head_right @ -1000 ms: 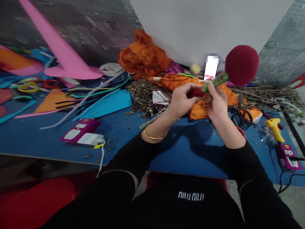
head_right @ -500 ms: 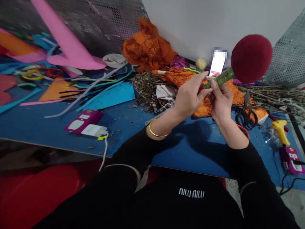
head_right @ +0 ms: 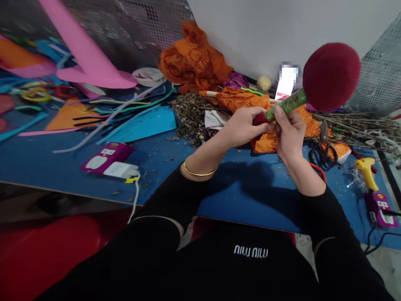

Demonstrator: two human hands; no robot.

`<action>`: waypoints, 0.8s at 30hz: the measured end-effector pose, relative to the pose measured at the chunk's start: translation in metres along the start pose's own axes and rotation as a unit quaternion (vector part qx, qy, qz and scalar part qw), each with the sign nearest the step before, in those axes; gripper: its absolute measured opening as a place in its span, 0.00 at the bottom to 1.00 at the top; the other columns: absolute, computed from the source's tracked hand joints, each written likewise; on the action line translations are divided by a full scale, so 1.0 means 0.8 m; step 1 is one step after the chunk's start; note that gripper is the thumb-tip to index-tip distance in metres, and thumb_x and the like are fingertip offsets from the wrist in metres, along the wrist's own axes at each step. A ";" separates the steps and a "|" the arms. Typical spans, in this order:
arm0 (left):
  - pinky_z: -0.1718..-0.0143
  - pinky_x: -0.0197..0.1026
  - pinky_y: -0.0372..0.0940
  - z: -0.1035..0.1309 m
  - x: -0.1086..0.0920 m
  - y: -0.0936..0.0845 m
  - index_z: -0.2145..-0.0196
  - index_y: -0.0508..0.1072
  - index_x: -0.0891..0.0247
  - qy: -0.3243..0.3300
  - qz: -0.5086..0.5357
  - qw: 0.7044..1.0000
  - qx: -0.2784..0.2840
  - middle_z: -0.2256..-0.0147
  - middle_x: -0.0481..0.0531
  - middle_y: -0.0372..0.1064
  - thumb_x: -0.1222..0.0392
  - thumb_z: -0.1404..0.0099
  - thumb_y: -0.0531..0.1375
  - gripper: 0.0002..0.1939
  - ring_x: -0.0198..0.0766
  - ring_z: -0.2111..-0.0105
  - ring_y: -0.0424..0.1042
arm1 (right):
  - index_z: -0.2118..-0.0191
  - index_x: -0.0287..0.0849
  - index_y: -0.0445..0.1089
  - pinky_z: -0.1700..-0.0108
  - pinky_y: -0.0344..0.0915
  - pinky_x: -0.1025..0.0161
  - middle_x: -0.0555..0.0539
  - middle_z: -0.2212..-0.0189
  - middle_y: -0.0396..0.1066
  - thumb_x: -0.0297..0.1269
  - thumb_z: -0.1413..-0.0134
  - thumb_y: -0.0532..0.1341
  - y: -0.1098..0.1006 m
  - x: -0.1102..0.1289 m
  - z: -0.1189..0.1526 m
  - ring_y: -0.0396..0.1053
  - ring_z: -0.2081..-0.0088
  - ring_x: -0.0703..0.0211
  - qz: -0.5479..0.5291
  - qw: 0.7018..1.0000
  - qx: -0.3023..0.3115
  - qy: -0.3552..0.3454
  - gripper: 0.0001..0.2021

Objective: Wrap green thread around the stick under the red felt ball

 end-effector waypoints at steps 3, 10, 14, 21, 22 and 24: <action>0.70 0.39 0.61 -0.001 0.001 0.000 0.76 0.67 0.62 -0.011 -0.045 0.999 0.008 0.77 0.49 0.68 0.60 0.41 0.60 0.08 0.38 0.72 0.68 | 0.68 0.47 0.73 0.77 0.58 0.65 0.57 0.80 0.63 0.46 0.47 0.67 0.002 -0.002 0.001 0.57 0.81 0.68 -0.008 1.000 0.005 0.012 0.09; 0.71 0.38 0.59 0.000 0.006 0.002 0.75 0.66 0.63 -0.032 0.030 0.998 0.053 0.78 0.46 0.66 0.66 0.43 0.58 0.04 0.35 0.75 0.67 | 0.68 0.46 0.74 0.78 0.60 0.65 0.57 0.81 0.64 0.46 0.48 0.67 0.004 -0.002 0.001 0.57 0.82 0.69 -0.019 0.999 0.017 0.028 0.10; 0.73 0.36 0.55 -0.001 0.009 0.001 0.76 0.65 0.64 -0.055 0.112 0.988 0.091 0.78 0.43 0.61 0.65 0.42 0.62 0.09 0.31 0.77 0.61 | 0.70 0.46 0.73 0.79 0.59 0.67 0.57 0.81 0.62 0.47 0.49 0.68 0.001 -0.007 -0.001 0.57 0.82 0.71 -0.023 0.999 0.017 0.024 0.10; 0.79 0.34 0.50 0.004 0.006 -0.001 0.75 0.62 0.63 -0.114 0.302 0.933 0.157 0.78 0.44 0.54 0.56 0.29 0.53 0.16 0.27 0.81 0.53 | 0.71 0.46 0.72 0.74 0.62 0.65 0.55 0.77 0.67 0.47 0.49 0.68 0.000 0.000 -0.001 0.62 0.78 0.67 0.001 1.000 0.005 0.006 0.10; 0.78 0.33 0.52 0.004 0.007 -0.002 0.75 0.63 0.63 -0.118 0.311 0.929 0.162 0.77 0.44 0.56 0.58 0.29 0.53 0.15 0.27 0.80 0.55 | 0.71 0.46 0.72 0.75 0.61 0.65 0.55 0.78 0.66 0.46 0.49 0.68 0.000 0.001 -0.002 0.61 0.79 0.68 -0.004 1.000 0.003 0.005 0.10; 0.76 0.33 0.55 0.005 0.008 -0.005 0.74 0.64 0.64 -0.117 0.310 0.928 0.169 0.76 0.45 0.59 0.63 0.31 0.53 0.13 0.27 0.79 0.58 | 0.71 0.46 0.73 0.77 0.58 0.66 0.55 0.80 0.64 0.46 0.51 0.69 0.000 0.001 -0.002 0.57 0.81 0.69 -0.016 1.000 -0.003 0.010 0.11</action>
Point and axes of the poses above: each hand's wrist, its own z-axis away from the middle knuckle, its own y-axis out of the palm, x = y × z, the point moved 4 cm from there along -z, towards the middle knuckle
